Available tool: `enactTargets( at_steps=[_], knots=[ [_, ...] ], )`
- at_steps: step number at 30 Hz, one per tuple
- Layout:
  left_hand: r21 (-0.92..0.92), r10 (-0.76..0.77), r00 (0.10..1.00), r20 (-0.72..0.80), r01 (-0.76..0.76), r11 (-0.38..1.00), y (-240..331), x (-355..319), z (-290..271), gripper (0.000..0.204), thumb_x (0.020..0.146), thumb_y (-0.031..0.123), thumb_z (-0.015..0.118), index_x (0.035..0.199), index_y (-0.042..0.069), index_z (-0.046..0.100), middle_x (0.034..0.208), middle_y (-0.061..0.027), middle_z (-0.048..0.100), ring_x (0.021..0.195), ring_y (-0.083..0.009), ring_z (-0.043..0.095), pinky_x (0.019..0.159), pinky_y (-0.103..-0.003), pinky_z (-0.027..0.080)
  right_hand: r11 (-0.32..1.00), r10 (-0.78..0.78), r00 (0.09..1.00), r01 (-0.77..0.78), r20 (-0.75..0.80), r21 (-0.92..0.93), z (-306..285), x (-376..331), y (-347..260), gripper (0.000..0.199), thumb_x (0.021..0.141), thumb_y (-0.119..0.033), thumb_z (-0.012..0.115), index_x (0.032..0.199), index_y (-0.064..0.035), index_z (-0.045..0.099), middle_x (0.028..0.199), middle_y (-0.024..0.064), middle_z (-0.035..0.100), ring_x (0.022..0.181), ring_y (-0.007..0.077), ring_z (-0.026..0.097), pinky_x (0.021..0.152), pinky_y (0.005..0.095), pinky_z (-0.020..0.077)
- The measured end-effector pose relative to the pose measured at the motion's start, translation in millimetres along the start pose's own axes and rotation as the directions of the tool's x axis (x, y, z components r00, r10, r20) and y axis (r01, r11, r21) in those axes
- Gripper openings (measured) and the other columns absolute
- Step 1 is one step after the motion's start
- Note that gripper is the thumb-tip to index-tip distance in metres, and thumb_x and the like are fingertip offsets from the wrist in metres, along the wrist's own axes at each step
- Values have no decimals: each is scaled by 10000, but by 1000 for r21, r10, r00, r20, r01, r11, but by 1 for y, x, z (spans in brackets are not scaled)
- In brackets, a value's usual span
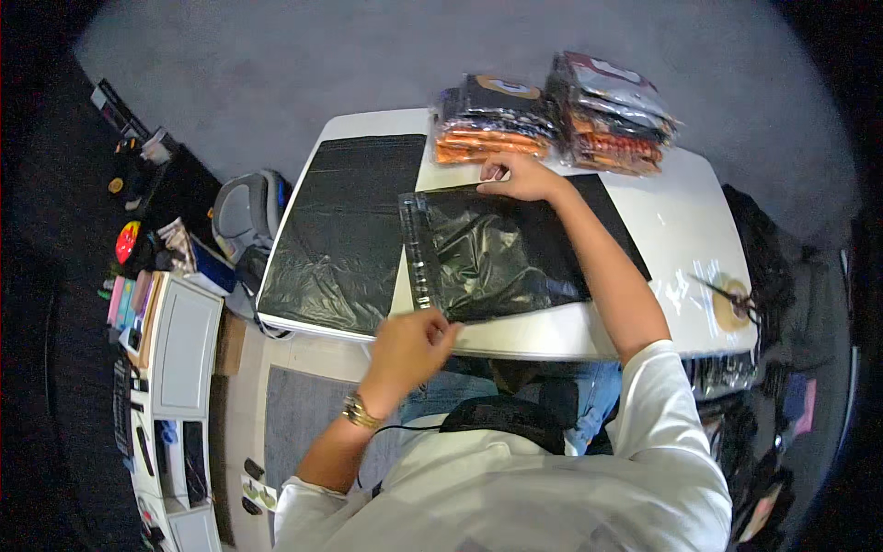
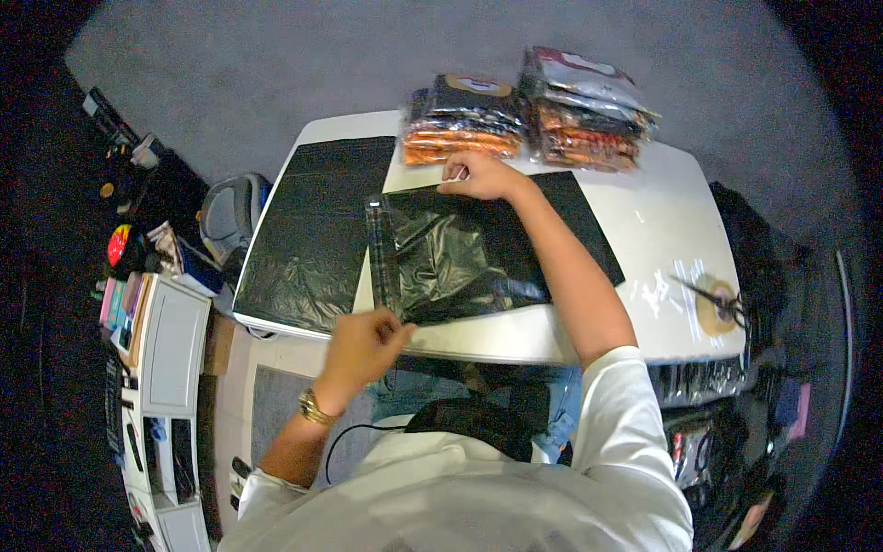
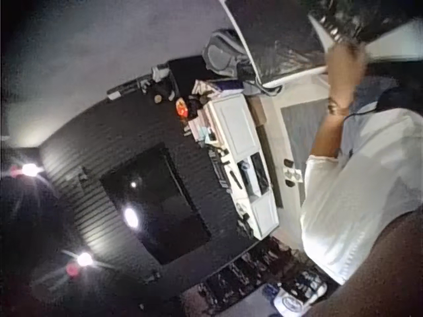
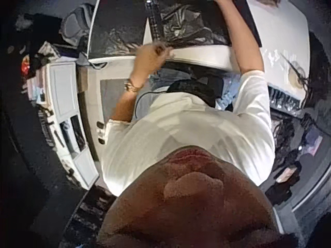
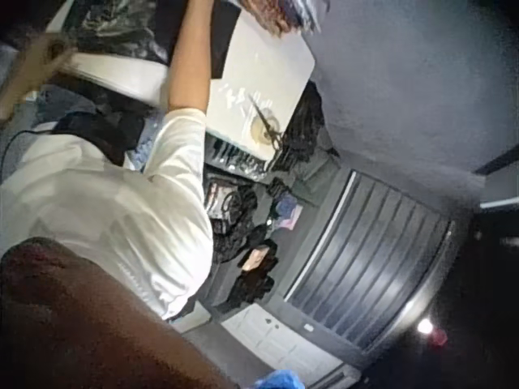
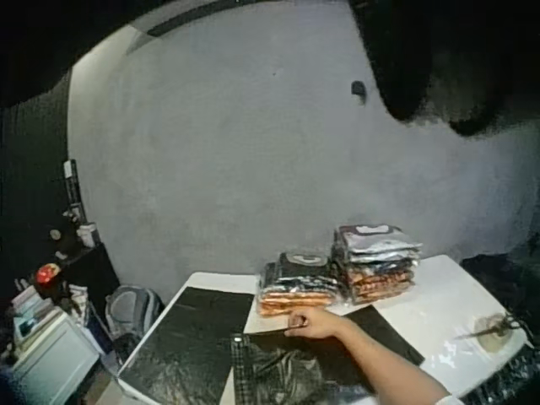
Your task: Packaging folded t-shirts into black plastic shipping mailers and sealing them.
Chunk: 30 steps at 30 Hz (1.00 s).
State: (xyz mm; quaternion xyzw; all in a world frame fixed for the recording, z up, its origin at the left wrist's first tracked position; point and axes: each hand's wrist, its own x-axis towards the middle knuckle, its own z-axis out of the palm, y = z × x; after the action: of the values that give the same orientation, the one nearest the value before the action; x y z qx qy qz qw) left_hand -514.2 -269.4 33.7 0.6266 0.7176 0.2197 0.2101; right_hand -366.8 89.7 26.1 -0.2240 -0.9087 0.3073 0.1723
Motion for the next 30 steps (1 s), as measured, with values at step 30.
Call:
enactTargets(
  at_steps=[30],
  knots=[
    [-680, -302, 708, -638, -335, 652, -19, 102, -60, 213, 1017, 143, 772, 867, 29, 672, 753, 33, 598, 679, -62, 596, 662, -264, 602, 743, 103, 905, 206, -413, 637, -90, 16, -29, 129, 1000, -188, 786, 1024, -66, 755, 982, -19, 754, 946, 69, 657, 890, 252, 504]
  ],
)
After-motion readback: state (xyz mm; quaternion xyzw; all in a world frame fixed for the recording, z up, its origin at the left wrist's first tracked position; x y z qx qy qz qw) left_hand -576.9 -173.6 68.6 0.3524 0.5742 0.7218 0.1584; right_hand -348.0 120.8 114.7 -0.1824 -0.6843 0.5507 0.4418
